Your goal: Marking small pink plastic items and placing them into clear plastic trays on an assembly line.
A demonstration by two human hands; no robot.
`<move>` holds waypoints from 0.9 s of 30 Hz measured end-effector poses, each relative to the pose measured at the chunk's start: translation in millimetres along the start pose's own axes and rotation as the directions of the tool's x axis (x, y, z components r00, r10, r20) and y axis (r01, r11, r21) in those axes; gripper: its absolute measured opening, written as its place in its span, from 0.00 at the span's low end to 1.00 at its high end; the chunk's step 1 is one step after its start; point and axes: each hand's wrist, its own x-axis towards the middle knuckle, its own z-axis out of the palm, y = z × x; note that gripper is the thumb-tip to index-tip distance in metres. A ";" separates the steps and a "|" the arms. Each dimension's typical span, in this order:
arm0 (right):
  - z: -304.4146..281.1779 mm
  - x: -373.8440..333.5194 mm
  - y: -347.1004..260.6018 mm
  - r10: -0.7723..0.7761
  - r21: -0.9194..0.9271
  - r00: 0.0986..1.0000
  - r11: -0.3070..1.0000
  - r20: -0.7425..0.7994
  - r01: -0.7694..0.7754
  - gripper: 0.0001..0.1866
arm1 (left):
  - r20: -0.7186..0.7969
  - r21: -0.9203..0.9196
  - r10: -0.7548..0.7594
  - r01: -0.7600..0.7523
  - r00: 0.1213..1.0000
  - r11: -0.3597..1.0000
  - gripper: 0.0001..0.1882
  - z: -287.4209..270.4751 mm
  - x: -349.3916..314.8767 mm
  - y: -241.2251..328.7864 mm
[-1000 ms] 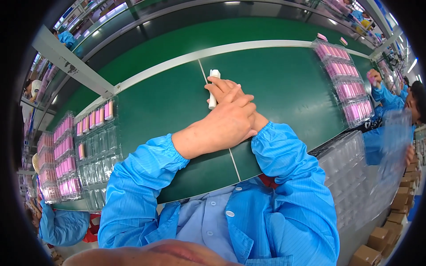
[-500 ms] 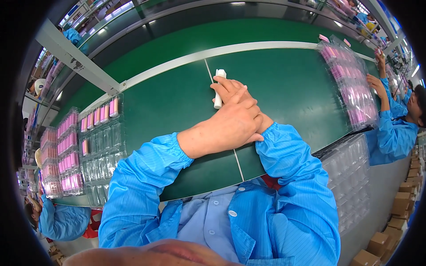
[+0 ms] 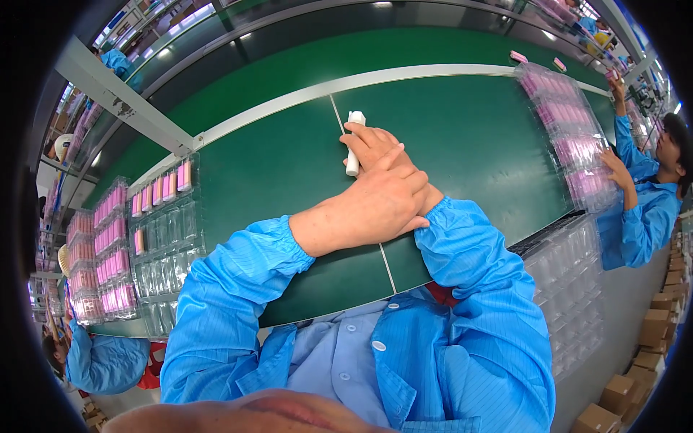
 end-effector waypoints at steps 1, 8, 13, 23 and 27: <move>-1.4 0.8 -0.7 0.006 0.002 1.000 1.000 0.007 -0.006 0.22 | 0.000 0.000 0.001 -0.001 1.000 1.000 0.25 0.2 0.0 0.1; 0.9 0.3 2.0 0.013 0.008 0.999 1.000 0.029 -0.013 0.22 | -0.084 0.041 0.027 -0.023 0.996 0.999 0.24 6.8 -1.2 -2.7; 0.2 -1.0 0.9 0.002 0.000 1.000 1.000 0.005 -0.002 0.21 | 0.005 0.020 0.017 -0.017 1.000 1.000 0.23 -1.0 -0.2 0.8; -6.3 -1.6 2.0 -0.001 0.021 0.999 1.000 0.045 0.000 0.21 | 0.016 -0.066 -0.042 0.043 0.999 0.997 0.32 -3.4 -3.3 5.4; 0.5 1.6 11.0 -0.020 0.076 1.000 0.997 -0.013 0.020 0.21 | -0.159 -0.032 -0.126 0.123 0.979 0.992 0.43 -9.3 3.1 -41.5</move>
